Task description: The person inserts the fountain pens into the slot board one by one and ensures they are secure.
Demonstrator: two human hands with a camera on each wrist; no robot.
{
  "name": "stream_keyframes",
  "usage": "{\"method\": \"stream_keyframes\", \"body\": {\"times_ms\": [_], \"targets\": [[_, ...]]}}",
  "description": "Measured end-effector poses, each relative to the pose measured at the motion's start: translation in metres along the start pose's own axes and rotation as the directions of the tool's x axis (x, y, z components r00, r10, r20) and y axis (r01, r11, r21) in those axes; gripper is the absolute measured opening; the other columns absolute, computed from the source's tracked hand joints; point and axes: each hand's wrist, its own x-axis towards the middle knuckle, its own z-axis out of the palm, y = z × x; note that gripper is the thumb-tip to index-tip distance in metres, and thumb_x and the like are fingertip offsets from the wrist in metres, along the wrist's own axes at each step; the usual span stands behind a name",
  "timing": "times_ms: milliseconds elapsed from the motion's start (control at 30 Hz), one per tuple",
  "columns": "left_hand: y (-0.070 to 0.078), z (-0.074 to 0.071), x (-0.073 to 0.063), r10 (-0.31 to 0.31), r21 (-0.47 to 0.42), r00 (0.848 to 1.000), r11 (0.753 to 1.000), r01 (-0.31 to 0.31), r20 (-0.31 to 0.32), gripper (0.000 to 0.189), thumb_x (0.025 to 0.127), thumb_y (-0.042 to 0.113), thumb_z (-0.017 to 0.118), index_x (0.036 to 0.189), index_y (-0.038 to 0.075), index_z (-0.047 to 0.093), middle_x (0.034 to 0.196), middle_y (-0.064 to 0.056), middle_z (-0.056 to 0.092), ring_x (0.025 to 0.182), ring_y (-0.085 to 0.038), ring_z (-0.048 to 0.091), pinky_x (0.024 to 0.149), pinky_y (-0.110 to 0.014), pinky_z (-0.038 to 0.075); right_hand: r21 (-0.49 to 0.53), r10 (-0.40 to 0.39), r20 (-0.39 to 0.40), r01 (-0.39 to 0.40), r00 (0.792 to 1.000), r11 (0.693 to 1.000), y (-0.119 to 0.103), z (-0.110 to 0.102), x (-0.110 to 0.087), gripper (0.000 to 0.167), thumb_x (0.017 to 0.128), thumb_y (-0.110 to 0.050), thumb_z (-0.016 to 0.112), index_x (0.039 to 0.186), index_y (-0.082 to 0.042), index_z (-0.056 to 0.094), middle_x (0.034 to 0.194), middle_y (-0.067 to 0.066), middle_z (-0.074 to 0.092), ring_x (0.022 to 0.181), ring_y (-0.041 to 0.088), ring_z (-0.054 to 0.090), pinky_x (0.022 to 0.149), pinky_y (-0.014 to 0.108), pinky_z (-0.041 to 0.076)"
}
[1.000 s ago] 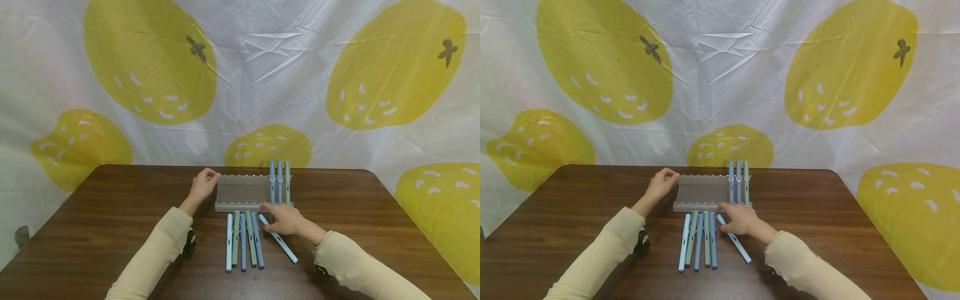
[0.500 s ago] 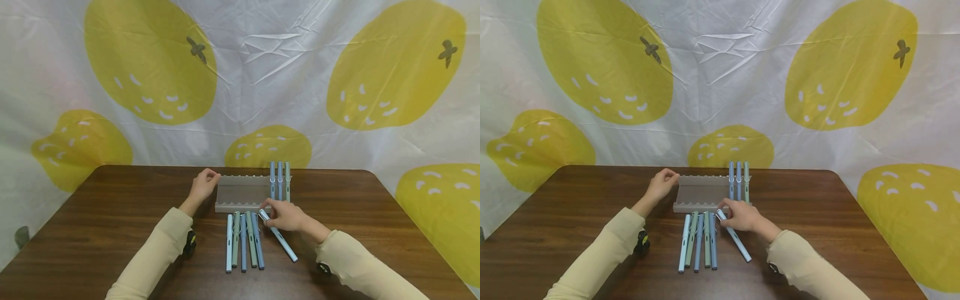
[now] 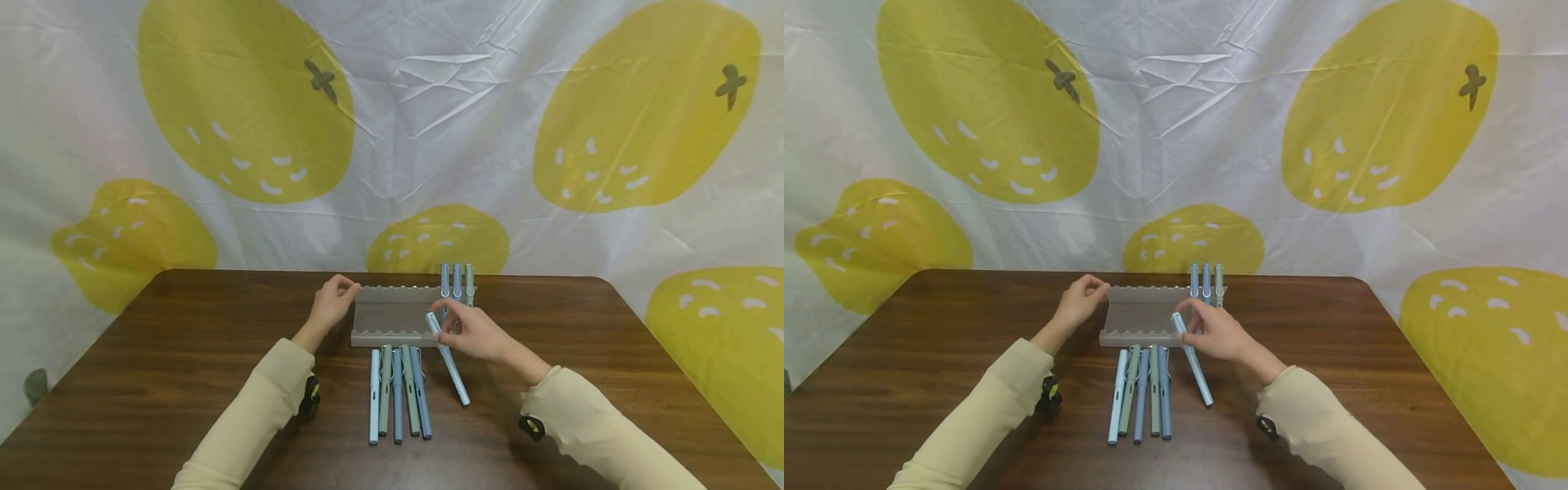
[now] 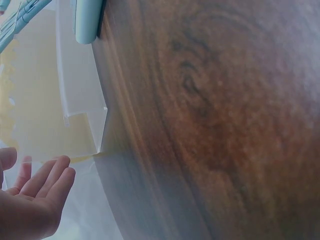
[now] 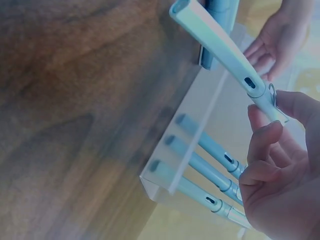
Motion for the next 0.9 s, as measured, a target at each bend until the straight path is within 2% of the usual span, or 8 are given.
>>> {"method": "stream_keyframes", "body": {"times_ms": [333,533,767,900], "targets": [[0.001,-0.001,-0.001,-0.007,-0.009,1.000,1.000,0.007,0.011,0.025,0.090,0.024,0.052,0.097,0.001,0.055,0.103,-0.017,0.059,0.098,-0.029,0.055,0.078,-0.042,0.043,0.004,0.003,-0.103,-0.003,0.995,1.000,0.001,-0.005,0.005,0.038,0.082,-0.016,0.063,0.116,-0.015,0.046,0.074,-0.007,0.059,0.052,0.011,0.049,0.048,0.028,0.040],[0.002,-0.001,-0.001,-0.009,-0.012,1.000,1.000,0.009,0.012,0.025,0.090,0.024,0.052,0.097,0.001,0.054,0.104,-0.018,0.058,0.099,-0.030,0.054,0.078,-0.042,0.042,-0.002,0.008,-0.152,-0.009,0.988,1.000,0.001,-0.010,0.010,0.039,0.083,-0.015,0.062,0.119,-0.012,0.045,0.075,-0.005,0.060,0.053,0.011,0.050,0.050,0.030,0.041],[0.003,-0.002,-0.003,-0.012,-0.013,1.000,1.000,0.013,0.012,0.025,0.090,0.024,0.051,0.097,0.001,0.054,0.105,-0.017,0.059,0.099,-0.029,0.055,0.078,-0.042,0.043,-0.003,0.047,-0.208,-0.049,0.977,0.999,0.003,-0.016,0.017,0.039,0.083,-0.016,0.062,0.118,-0.014,0.046,0.078,-0.002,0.060,0.055,0.016,0.052,0.051,0.031,0.042],[0.002,-0.001,-0.002,-0.006,-0.015,1.000,1.000,0.006,0.010,0.023,0.090,0.023,0.052,0.097,0.001,0.054,0.104,-0.018,0.059,0.099,-0.030,0.055,0.078,-0.042,0.043,-0.015,0.035,-0.252,-0.040,0.967,0.999,0.002,-0.019,0.021,0.040,0.082,-0.015,0.063,0.118,-0.011,0.046,0.078,0.000,0.060,0.053,0.017,0.051,0.051,0.031,0.042]]}}
